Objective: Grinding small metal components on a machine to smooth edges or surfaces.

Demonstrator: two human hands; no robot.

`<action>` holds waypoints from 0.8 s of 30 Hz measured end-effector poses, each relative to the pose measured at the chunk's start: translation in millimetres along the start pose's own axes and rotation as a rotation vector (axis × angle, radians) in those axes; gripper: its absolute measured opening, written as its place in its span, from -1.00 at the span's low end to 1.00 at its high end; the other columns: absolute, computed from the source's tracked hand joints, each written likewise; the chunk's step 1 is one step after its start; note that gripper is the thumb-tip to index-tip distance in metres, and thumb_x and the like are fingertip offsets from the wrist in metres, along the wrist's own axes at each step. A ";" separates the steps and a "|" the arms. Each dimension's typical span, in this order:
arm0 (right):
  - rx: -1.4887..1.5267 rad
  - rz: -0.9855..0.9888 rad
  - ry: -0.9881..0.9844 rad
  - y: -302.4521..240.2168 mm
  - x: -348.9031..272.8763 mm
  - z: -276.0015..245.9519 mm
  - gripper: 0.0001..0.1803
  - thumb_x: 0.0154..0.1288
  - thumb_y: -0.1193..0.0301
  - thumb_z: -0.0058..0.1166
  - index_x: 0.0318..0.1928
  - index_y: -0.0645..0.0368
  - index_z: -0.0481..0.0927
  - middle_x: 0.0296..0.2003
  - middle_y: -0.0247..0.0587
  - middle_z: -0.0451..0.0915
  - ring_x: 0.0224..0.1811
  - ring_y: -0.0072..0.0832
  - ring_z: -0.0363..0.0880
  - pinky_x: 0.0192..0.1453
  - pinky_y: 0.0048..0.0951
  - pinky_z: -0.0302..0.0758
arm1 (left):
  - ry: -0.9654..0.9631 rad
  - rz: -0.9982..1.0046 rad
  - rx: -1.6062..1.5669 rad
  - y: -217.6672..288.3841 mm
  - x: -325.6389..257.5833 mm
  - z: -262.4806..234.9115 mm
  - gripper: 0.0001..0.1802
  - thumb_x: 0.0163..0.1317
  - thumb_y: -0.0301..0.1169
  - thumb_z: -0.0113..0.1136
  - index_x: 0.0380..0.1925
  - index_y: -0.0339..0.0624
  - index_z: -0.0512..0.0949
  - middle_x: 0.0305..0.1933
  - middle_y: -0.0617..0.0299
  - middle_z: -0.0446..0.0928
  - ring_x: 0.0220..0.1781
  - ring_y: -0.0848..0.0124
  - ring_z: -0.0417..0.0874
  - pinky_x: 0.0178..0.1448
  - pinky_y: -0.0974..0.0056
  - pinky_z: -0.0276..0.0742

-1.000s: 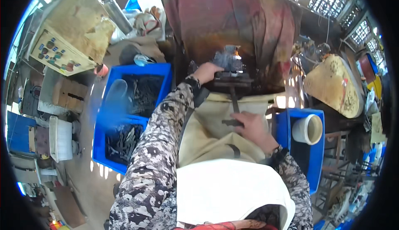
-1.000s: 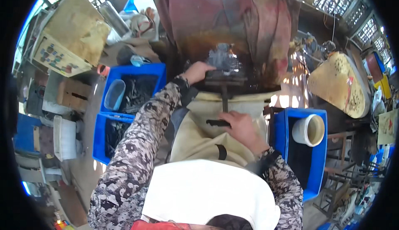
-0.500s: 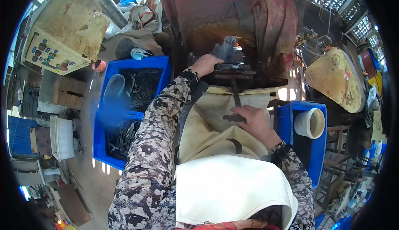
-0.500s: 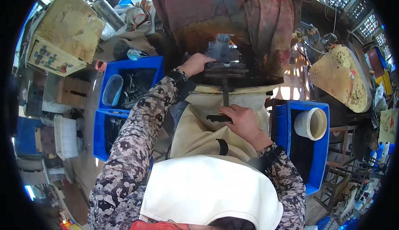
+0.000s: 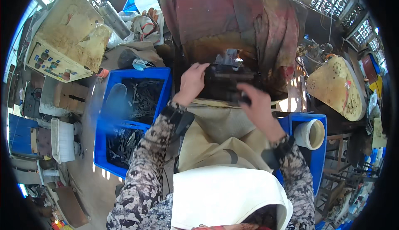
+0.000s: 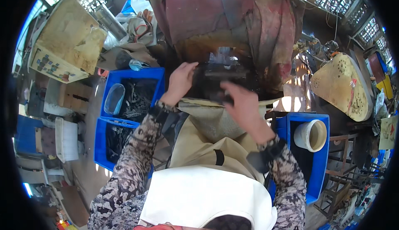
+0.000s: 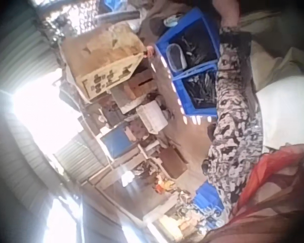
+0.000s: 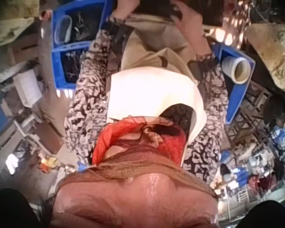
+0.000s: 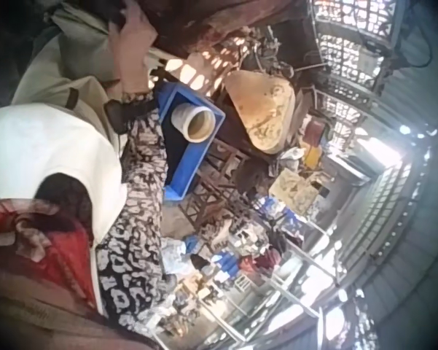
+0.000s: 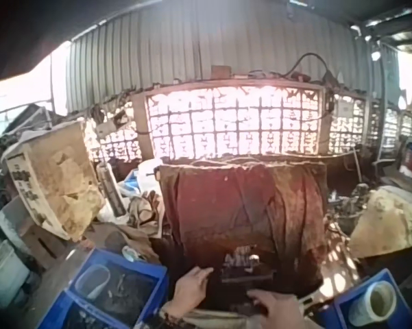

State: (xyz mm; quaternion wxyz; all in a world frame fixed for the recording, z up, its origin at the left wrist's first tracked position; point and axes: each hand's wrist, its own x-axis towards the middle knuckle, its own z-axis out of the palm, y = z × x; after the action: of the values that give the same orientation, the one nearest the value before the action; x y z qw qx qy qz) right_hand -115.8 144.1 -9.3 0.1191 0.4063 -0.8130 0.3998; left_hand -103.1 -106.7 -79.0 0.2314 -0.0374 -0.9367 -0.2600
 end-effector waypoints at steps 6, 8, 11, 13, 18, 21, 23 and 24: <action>-0.004 0.125 0.185 46.6 131.2 7.2 -0.71 0.18 0.28 0.27 -0.24 0.27 0.60 -0.47 -0.12 0.63 -0.46 -0.31 0.59 -0.29 -0.37 0.48 | 0.090 -0.157 0.038 13.2 -33.9 8.2 -0.75 0.16 -0.47 0.14 -0.13 -0.11 0.60 -0.25 0.06 0.57 -0.18 0.04 0.61 -0.14 0.08 0.56; 0.078 0.188 0.145 72.8 159.5 9.2 -0.71 0.17 0.25 0.28 -0.27 0.23 0.61 -0.54 -0.18 0.57 -0.53 -0.38 0.55 -0.38 -0.38 0.43 | 0.065 -0.171 0.043 19.3 -30.2 11.0 -0.75 0.16 -0.46 0.14 -0.14 -0.11 0.61 -0.24 0.07 0.58 -0.18 0.04 0.61 -0.13 0.08 0.56; 0.333 0.429 0.025 73.3 192.2 10.0 -0.72 0.15 0.22 0.31 -0.28 0.15 0.61 -0.63 -0.38 0.42 -0.65 -0.59 0.36 -0.56 -0.45 0.28 | 0.056 -0.201 0.073 13.0 -32.1 11.2 -0.77 0.17 -0.42 0.13 -0.16 -0.11 0.61 -0.21 0.08 0.59 -0.18 0.05 0.62 -0.11 0.08 0.57; 0.494 0.618 -0.052 76.6 204.1 13.8 -0.73 0.15 0.22 0.32 -0.27 0.10 0.60 -0.65 -0.52 0.32 -0.70 -0.73 0.22 -0.65 -0.51 0.16 | -0.030 -0.246 0.097 12.7 -34.9 8.9 -0.78 0.17 -0.40 0.13 -0.18 -0.11 0.62 -0.22 0.08 0.60 -0.17 0.06 0.63 -0.10 0.08 0.58; 0.618 0.700 -0.068 85.9 218.4 16.7 -0.70 0.13 0.23 0.35 -0.21 0.04 0.56 -0.64 -0.61 0.22 -0.75 -0.77 0.09 -0.72 -0.58 0.01 | -0.007 -0.230 0.106 10.5 -34.3 10.3 -0.81 0.17 -0.37 0.12 -0.24 -0.12 0.63 -0.26 0.06 0.61 -0.17 0.07 0.63 -0.10 0.07 0.58; 0.644 0.727 -0.061 90.1 223.6 19.2 -0.72 0.14 0.22 0.34 -0.23 0.03 0.56 -0.65 -0.61 0.22 -0.75 -0.76 0.09 -0.72 -0.58 0.00 | -0.002 -0.211 0.105 6.3 -34.4 13.9 -0.82 0.16 -0.35 0.13 -0.27 -0.12 0.62 -0.28 0.06 0.61 -0.19 0.07 0.63 -0.12 0.07 0.57; 0.643 0.719 -0.046 94.8 226.1 21.0 -0.73 0.14 0.22 0.34 -0.24 0.03 0.56 -0.65 -0.61 0.22 -0.76 -0.76 0.08 -0.72 -0.57 -0.01 | -0.026 -0.213 0.114 7.2 -31.9 14.6 -0.83 0.16 -0.35 0.13 -0.30 -0.12 0.62 -0.31 0.06 0.61 -0.21 0.07 0.63 -0.15 0.06 0.57; 0.644 0.711 -0.035 93.8 228.5 22.3 -0.73 0.14 0.22 0.33 -0.25 0.03 0.56 -0.65 -0.61 0.21 -0.76 -0.76 0.08 -0.73 -0.57 -0.02 | -0.006 -0.199 0.116 6.1 -32.2 13.5 -0.84 0.15 -0.35 0.12 -0.31 -0.12 0.62 -0.32 0.06 0.60 -0.23 0.06 0.63 -0.16 0.05 0.56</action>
State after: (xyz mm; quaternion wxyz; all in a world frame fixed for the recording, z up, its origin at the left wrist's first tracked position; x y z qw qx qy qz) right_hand -330.3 31.1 42.7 -0.1707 0.1258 -0.7382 0.6404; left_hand -78.9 -93.0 -100.9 0.2034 0.0683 -0.9499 -0.2270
